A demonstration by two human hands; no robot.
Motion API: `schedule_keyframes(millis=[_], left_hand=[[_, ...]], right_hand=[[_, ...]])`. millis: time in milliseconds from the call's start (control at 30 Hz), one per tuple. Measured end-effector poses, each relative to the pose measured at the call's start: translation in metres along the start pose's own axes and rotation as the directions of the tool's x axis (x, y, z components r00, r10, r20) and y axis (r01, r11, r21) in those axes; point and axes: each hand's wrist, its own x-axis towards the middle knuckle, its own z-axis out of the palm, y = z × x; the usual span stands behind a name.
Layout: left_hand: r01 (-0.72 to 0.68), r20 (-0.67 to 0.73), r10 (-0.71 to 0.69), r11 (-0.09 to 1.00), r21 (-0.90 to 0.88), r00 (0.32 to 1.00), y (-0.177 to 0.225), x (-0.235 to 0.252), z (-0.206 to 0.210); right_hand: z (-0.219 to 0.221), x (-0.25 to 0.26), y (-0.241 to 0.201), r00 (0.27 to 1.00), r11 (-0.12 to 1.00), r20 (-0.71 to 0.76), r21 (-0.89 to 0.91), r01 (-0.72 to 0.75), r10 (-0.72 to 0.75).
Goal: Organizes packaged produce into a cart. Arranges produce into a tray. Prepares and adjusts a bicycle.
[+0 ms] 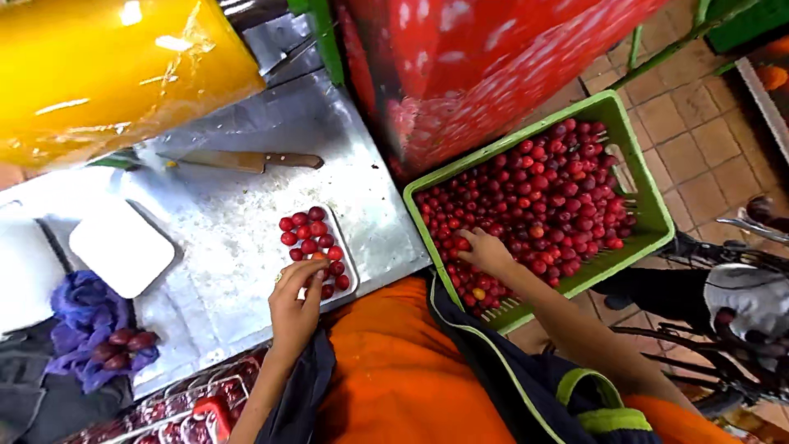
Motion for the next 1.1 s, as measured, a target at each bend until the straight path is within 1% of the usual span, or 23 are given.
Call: schedule_keyframes(millis=[100,167,200,233,267,333,367,400,433,500,567,633,667,700,767,800,867,933,967,1000,1033,1067,1100], left_hand=[[0.022,-0.015,-0.023,0.999,-0.050,1.000,-0.002,-0.001,-0.010],[0.165,-0.011,-0.170,0.968,-0.190,0.985,0.003,-0.002,-0.017],[0.272,0.036,-0.274,0.917,-0.291,0.961,0.007,-0.004,-0.020],[0.378,0.116,-0.362,0.840,-0.389,0.925,0.013,-0.006,-0.023],[0.462,0.218,-0.408,0.754,-0.468,0.887,0.017,-0.008,-0.024],[0.585,0.450,-0.378,0.588,-0.558,0.809,0.026,-0.009,-0.024],[0.633,0.545,-0.340,0.541,-0.554,0.767,0.032,-0.011,-0.024],[0.663,0.610,-0.308,0.534,-0.525,0.730,0.035,-0.015,-0.026],[0.666,0.645,-0.278,0.560,-0.494,0.712,0.035,-0.020,-0.029],[0.627,0.658,-0.249,0.646,-0.434,0.711,0.028,-0.029,-0.039],[0.613,0.657,-0.242,0.669,-0.420,0.714,0.017,-0.036,-0.049],[0.634,0.643,-0.286,0.657,-0.407,0.710,0.008,-0.051,-0.055],[0.635,0.609,-0.325,0.660,-0.402,0.724,0.005,-0.059,-0.056],[0.613,0.546,-0.369,0.696,-0.374,0.752,0.004,-0.064,-0.058],[0.494,0.359,-0.400,0.841,-0.223,0.843,0.003,-0.063,-0.059],[0.417,0.282,-0.371,0.901,-0.123,0.885,-0.001,-0.057,-0.056],[0.262,0.200,-0.266,0.964,0.043,0.943,-0.014,-0.043,-0.046],[0.124,0.192,-0.152,0.981,0.151,0.970,-0.029,-0.033,-0.037],[0.069,0.196,-0.100,0.985,0.159,0.975,-0.035,-0.030,-0.034],[0.037,0.203,-0.066,0.989,0.141,0.977,-0.040,-0.028,-0.032],[0.029,0.210,-0.049,0.995,0.101,0.977,-0.044,-0.028,-0.030],[0.045,0.217,-0.054,0.998,0.050,0.975,-0.045,-0.028,-0.031],[0.070,0.219,-0.068,0.998,0.000,0.973,-0.045,-0.028,-0.032]], right_hand=[[-0.016,-0.012,0.001,0.988,0.964,-0.100,0.229,0.134,-0.114],[-0.039,-0.031,-0.027,0.980,0.907,-0.161,0.386,0.170,-0.115],[-0.051,-0.042,-0.049,0.972,0.875,-0.182,0.435,0.213,-0.146],[-0.059,-0.053,-0.076,0.960,0.852,-0.188,0.447,0.274,-0.210],[-0.062,-0.062,-0.103,0.932,0.831,-0.195,0.422,0.362,-0.307],[-0.060,-0.071,-0.159,0.842,0.789,-0.161,0.295,0.538,-0.514],[-0.056,-0.073,-0.186,0.808,0.778,-0.097,0.224,0.587,-0.581],[-0.051,-0.074,-0.208,0.787,0.773,-0.020,0.175,0.609,-0.616],[-0.045,-0.075,-0.225,0.770,0.764,0.033,0.157,0.625,-0.637],[-0.035,-0.071,-0.241,0.748,0.740,0.047,0.202,0.642,-0.662],[-0.032,-0.064,-0.244,0.762,0.722,0.011,0.327,0.610,-0.648],[-0.027,-0.057,-0.246,0.791,0.721,-0.036,0.387,0.574,-0.610],[-0.023,-0.054,-0.247,0.800,0.727,-0.070,0.375,0.575,-0.596],[-0.018,-0.050,-0.251,0.801,0.734,-0.108,0.344,0.586,-0.589],[-0.008,-0.039,-0.260,0.785,0.738,-0.171,0.269,0.618,-0.595],[-0.003,-0.034,-0.264,0.775,0.738,-0.190,0.237,0.632,-0.603],[0.005,-0.026,-0.271,0.754,0.736,-0.199,0.168,0.656,-0.626],[0.007,-0.023,-0.273,0.746,0.735,-0.187,0.136,0.664,-0.639],[0.005,-0.023,-0.273,0.760,0.741,-0.175,0.170,0.650,-0.626],[0.001,-0.024,-0.271,0.795,0.751,-0.154,0.264,0.605,-0.586],[-0.005,-0.025,-0.269,0.849,0.746,-0.117,0.426,0.512,-0.515],[-0.011,-0.026,-0.269,0.906,0.689,-0.050,0.631,0.356,-0.421],[-0.015,-0.027,-0.268,0.940,0.548,0.030,0.818,0.172,-0.340]])
